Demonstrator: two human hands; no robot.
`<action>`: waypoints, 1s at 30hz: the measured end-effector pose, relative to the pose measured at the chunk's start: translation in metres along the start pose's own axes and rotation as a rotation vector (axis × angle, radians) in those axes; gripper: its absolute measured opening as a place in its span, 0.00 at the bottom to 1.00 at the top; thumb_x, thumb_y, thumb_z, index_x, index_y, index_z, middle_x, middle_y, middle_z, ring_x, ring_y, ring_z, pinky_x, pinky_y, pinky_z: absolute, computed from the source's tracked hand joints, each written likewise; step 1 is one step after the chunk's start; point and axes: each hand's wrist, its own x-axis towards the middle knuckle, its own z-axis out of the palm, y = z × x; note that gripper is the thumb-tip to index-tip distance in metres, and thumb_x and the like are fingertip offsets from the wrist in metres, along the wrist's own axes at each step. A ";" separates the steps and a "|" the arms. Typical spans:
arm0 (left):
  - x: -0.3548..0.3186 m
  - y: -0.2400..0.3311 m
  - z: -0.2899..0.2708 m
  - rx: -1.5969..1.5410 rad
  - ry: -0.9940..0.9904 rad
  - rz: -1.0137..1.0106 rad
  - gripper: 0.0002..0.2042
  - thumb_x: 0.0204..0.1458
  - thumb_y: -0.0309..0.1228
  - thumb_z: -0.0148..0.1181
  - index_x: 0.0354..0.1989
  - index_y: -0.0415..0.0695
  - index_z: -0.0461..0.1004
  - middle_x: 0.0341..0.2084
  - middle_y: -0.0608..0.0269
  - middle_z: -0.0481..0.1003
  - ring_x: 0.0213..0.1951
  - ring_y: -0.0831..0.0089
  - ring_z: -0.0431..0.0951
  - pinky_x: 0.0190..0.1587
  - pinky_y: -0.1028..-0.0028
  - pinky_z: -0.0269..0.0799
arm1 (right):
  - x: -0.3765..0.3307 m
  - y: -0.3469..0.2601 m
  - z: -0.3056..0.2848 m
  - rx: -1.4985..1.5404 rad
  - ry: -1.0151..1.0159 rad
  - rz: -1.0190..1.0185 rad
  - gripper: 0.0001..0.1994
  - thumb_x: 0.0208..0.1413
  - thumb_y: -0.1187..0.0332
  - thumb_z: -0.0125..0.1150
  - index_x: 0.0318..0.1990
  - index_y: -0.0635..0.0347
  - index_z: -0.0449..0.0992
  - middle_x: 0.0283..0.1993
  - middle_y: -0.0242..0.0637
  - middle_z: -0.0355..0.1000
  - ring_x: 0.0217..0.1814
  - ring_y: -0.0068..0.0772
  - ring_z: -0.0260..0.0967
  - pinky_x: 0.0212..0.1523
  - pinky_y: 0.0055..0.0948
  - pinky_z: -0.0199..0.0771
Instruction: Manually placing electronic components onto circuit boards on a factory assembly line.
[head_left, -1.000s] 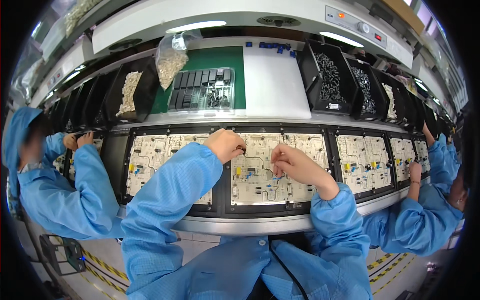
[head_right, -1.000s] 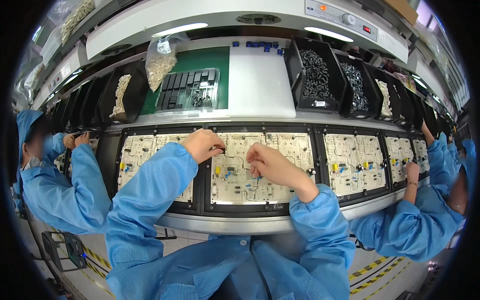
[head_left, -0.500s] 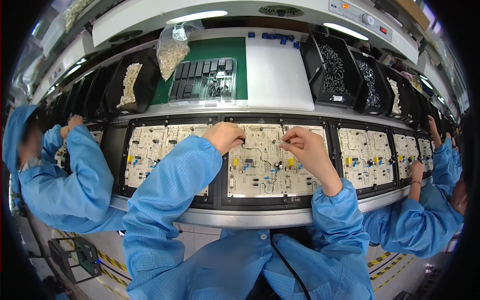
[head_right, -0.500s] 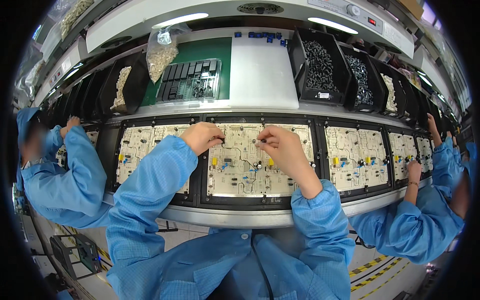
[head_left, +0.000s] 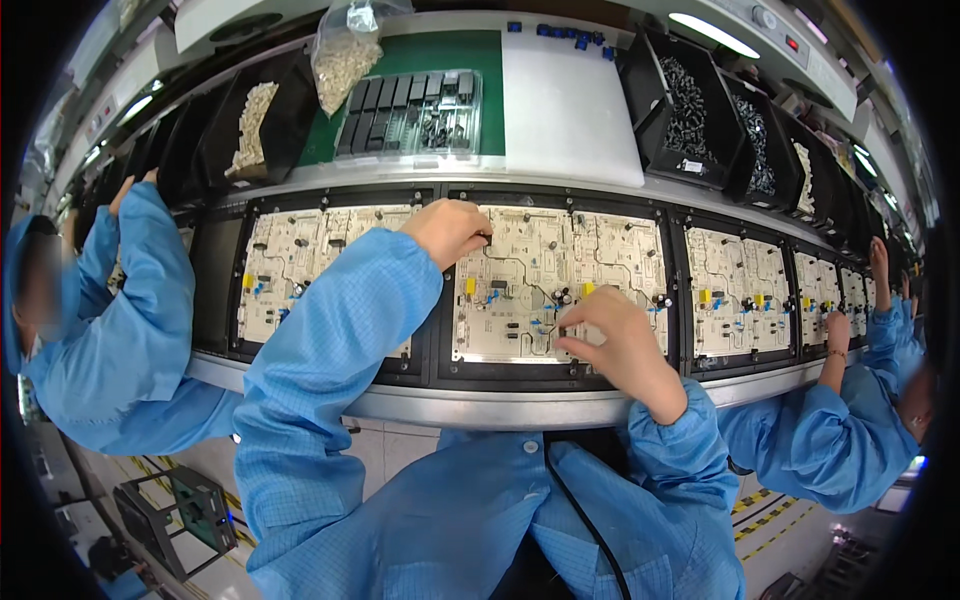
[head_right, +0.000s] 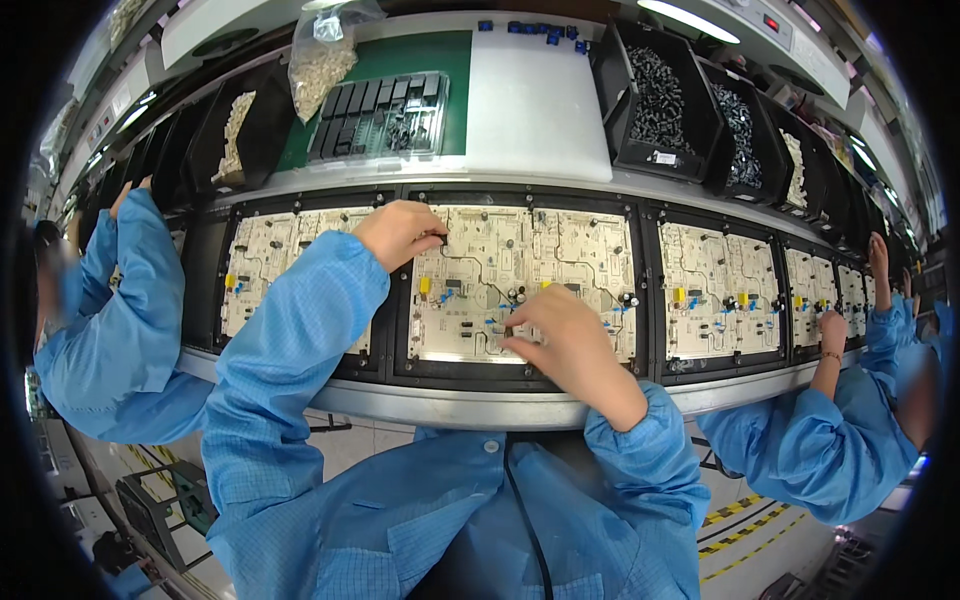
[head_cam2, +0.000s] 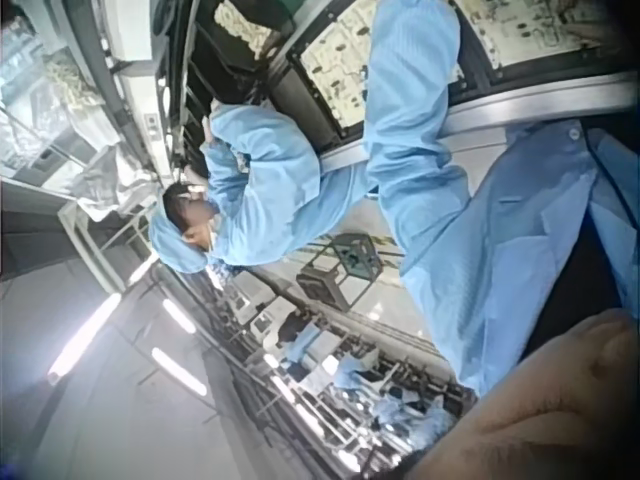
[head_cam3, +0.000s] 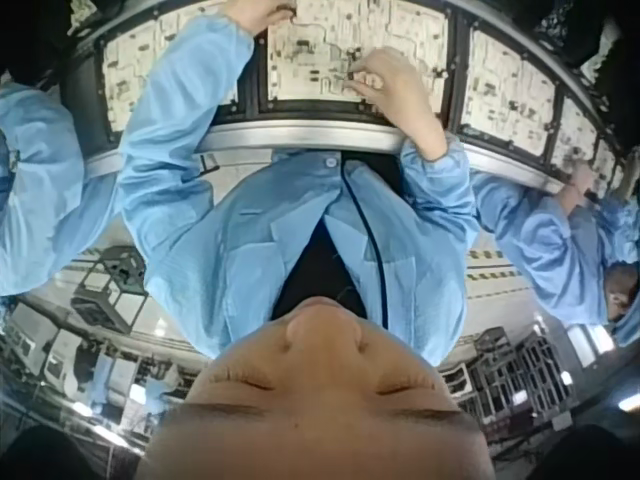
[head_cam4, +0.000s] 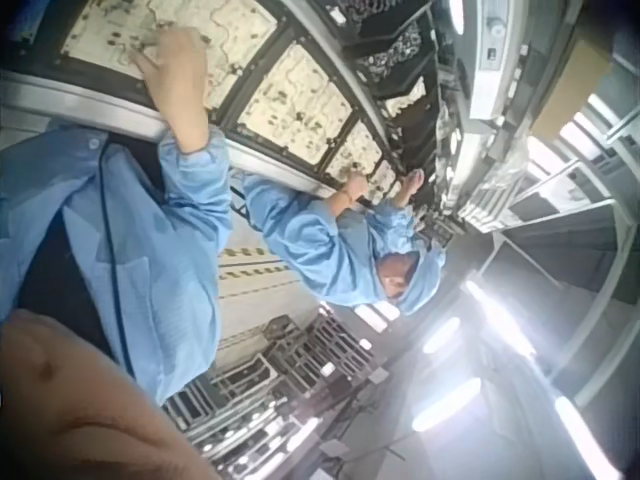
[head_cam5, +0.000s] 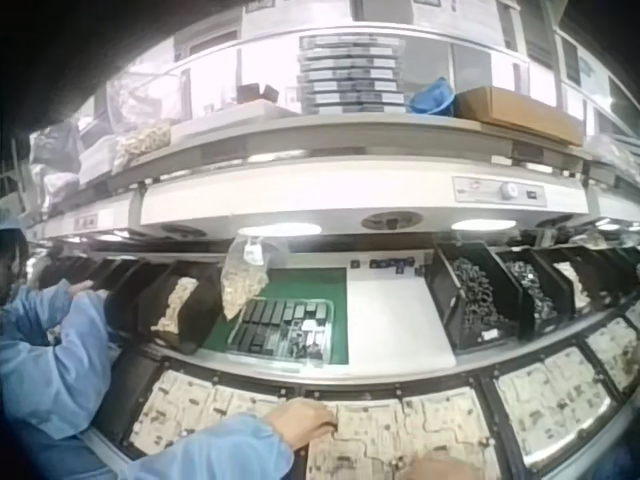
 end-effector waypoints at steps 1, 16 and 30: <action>0.000 0.002 0.000 0.005 0.007 -0.006 0.07 0.44 0.28 0.58 0.33 0.42 0.75 0.29 0.58 0.73 0.36 0.59 0.73 0.39 0.66 0.70 | -0.005 0.002 0.007 -0.030 -0.022 -0.038 0.11 0.32 0.71 0.68 0.27 0.58 0.74 0.28 0.32 0.69 0.36 0.38 0.64 0.36 0.32 0.65; 0.025 -0.063 -0.042 0.173 0.439 -0.193 0.11 0.48 0.36 0.57 0.38 0.48 0.74 0.36 0.60 0.72 0.42 0.62 0.71 0.44 0.66 0.67 | -0.008 -0.005 0.033 -0.335 -0.110 -0.145 0.09 0.34 0.69 0.65 0.26 0.57 0.74 0.28 0.31 0.66 0.38 0.34 0.62 0.41 0.31 0.60; 0.058 -0.099 -0.041 0.479 0.239 -0.325 0.15 0.48 0.43 0.56 0.39 0.49 0.69 0.36 0.64 0.70 0.38 0.63 0.73 0.40 0.64 0.64 | -0.008 -0.003 0.038 -0.426 -0.136 -0.212 0.10 0.36 0.68 0.64 0.28 0.58 0.72 0.26 0.32 0.64 0.35 0.33 0.62 0.37 0.29 0.61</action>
